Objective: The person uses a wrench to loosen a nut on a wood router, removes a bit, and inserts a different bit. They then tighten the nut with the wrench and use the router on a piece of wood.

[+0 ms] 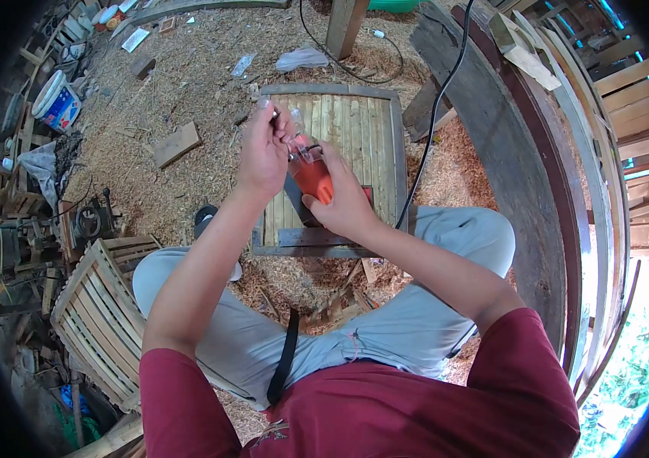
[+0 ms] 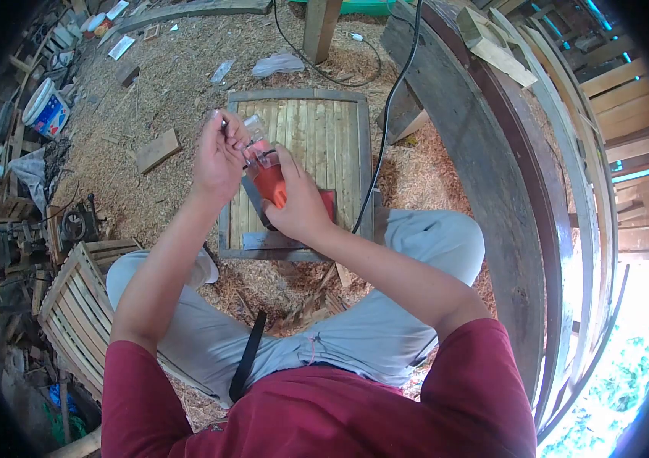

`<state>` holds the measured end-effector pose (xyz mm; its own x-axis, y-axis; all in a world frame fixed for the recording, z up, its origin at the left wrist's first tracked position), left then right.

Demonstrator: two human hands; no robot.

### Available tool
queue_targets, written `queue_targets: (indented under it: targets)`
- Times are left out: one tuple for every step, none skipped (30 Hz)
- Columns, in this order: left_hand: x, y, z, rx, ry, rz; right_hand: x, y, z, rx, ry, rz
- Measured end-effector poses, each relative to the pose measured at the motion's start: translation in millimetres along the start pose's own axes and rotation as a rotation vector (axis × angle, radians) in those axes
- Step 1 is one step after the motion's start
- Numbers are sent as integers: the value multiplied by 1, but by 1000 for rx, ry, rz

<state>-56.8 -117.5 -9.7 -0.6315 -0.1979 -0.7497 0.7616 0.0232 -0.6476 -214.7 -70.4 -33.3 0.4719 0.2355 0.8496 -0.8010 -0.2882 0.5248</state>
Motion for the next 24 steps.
queue_targets:
  targets:
    - [-1,-4,-3,25,-3,22,0,0,0,9,-19,-5]
    - [-2,-7,-5,50,-6,45,0,0,0,18,-38,-10]
    - [-2,-9,-7,77,-16,54,1,0,0,20,-51,-14]
    - [-3,-10,-9,103,-26,63,2,0,0,23,-64,-17]
    - [-3,-12,-10,129,-36,73,3,1,0,26,-76,-20]
    - [-4,-15,-14,139,-37,82,2,0,0,29,-78,-21]
    - [-4,-19,-18,150,-36,92,1,-1,0,32,-81,-21]
    - [-5,-23,-19,160,-36,101,0,-2,0,35,-84,-22]
    - [-6,-22,-20,186,-68,164,0,-2,0,33,-76,-6]
    - [-7,-22,-20,213,-100,227,1,-2,0,31,-68,10]
    - [-7,-22,-21,238,-132,291,1,-1,0,29,-59,25]
    - [-3,-22,-23,259,-108,313,-1,-2,0,23,-28,44]
    - [0,-23,-27,280,-84,336,-2,-2,0,17,4,63]
    - [3,-23,-30,301,-60,358,-3,-3,0,12,35,82]
    - [0,-29,-33,370,-98,439,-4,-3,0,20,38,84]
    - [-3,-36,-36,439,-137,521,-5,-3,1,30,40,85]
    - [-6,-42,-38,507,-176,602,-6,-4,1,39,44,86]
    - [-4,-42,-40,537,-170,602,-8,-5,2,49,33,110]
    - [-1,-42,-41,568,-165,603,-11,-7,2,59,24,134]
    - [1,-42,-42,599,-161,602,-13,-8,3,59,36,136]
    - [0,-43,-43,614,-153,597,-14,-9,3,59,48,139]
    - [0,-43,-43,629,-147,592,-15,-9,5,49,83,120]
    - [-1,-43,-44,645,-140,586,-15,-9,5,36,109,102]
    - [0,-39,-44,633,-101,565,-14,-9,5,23,134,83]
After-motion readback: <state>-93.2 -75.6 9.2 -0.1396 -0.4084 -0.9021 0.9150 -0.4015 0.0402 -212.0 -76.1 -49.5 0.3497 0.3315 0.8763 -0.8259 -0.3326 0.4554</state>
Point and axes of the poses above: each hand's wrist, its own z-axis towards the middle knuckle, its own y-axis out of the back of the hand, x = y × z, the point moved 6 cm from there along z, towards the middle knuckle, and after that the axes turned 6 degrees about -y, right-handed, at the moved point
